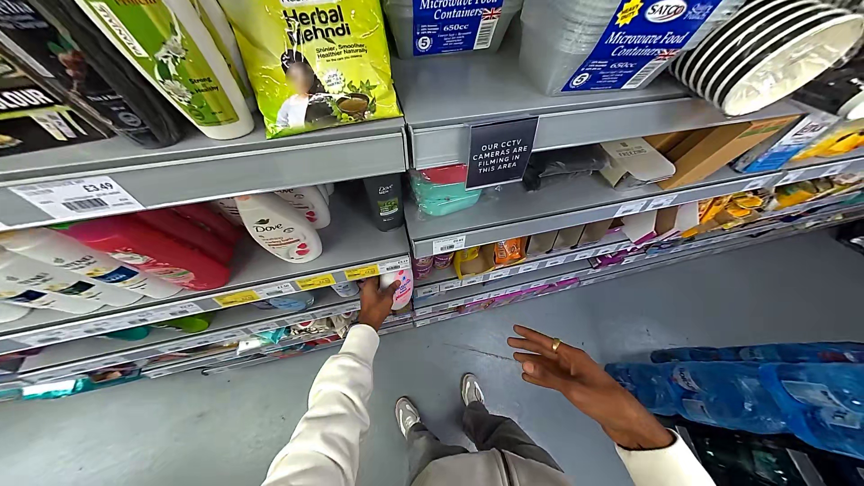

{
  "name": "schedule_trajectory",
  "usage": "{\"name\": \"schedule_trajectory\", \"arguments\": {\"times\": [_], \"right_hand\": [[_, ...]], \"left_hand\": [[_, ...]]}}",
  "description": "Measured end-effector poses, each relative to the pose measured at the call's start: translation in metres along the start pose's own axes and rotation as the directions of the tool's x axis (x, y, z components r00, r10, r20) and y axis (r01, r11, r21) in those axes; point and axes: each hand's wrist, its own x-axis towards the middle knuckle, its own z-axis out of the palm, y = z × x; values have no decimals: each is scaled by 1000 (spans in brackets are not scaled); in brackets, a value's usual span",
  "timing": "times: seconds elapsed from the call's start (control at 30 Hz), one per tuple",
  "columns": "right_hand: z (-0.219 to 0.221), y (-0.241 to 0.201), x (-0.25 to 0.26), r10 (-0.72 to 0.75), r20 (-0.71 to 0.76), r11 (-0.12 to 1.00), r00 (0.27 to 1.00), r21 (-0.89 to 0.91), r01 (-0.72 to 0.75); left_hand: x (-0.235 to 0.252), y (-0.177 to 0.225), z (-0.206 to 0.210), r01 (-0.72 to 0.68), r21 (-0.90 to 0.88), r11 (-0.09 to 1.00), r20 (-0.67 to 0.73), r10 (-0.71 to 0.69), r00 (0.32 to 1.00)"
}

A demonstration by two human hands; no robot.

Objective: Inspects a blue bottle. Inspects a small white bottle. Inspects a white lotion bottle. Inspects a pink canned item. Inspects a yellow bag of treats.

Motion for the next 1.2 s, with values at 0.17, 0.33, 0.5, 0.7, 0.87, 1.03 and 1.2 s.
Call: {"name": "schedule_trajectory", "arguments": {"times": [0.17, 0.33, 0.5, 0.7, 0.87, 1.03, 1.2], "right_hand": [[0, 2, -3, 1, 24, 1000, 1000, -28, 0], [0, 5, -3, -6, 52, 999, 999, -37, 8], [0, 5, 0, -8, 84, 998, 996, -69, 14], [1, 6, 6, -21, 116, 997, 993, -66, 29], [7, 3, 10, -25, 127, 997, 992, -68, 34], [10, 0, 11, -44, 141, 997, 989, -56, 53], [11, 1, 9, -53, 152, 997, 987, -48, 61]], "left_hand": [[16, -9, 11, -73, 23, 997, -93, 75, 993], [25, -20, 14, -54, 139, 989, -72, 64, 995], [31, -30, 15, -46, 188, 981, -37, 54, 998], [38, -34, 12, -5, 201, 980, 11, 3, 1000], [39, -16, 3, 19, 314, 949, 43, -34, 999], [40, 5, -2, 87, 443, 892, 58, -126, 990], [37, 5, 1, 94, 466, 879, 26, -120, 992]]}}
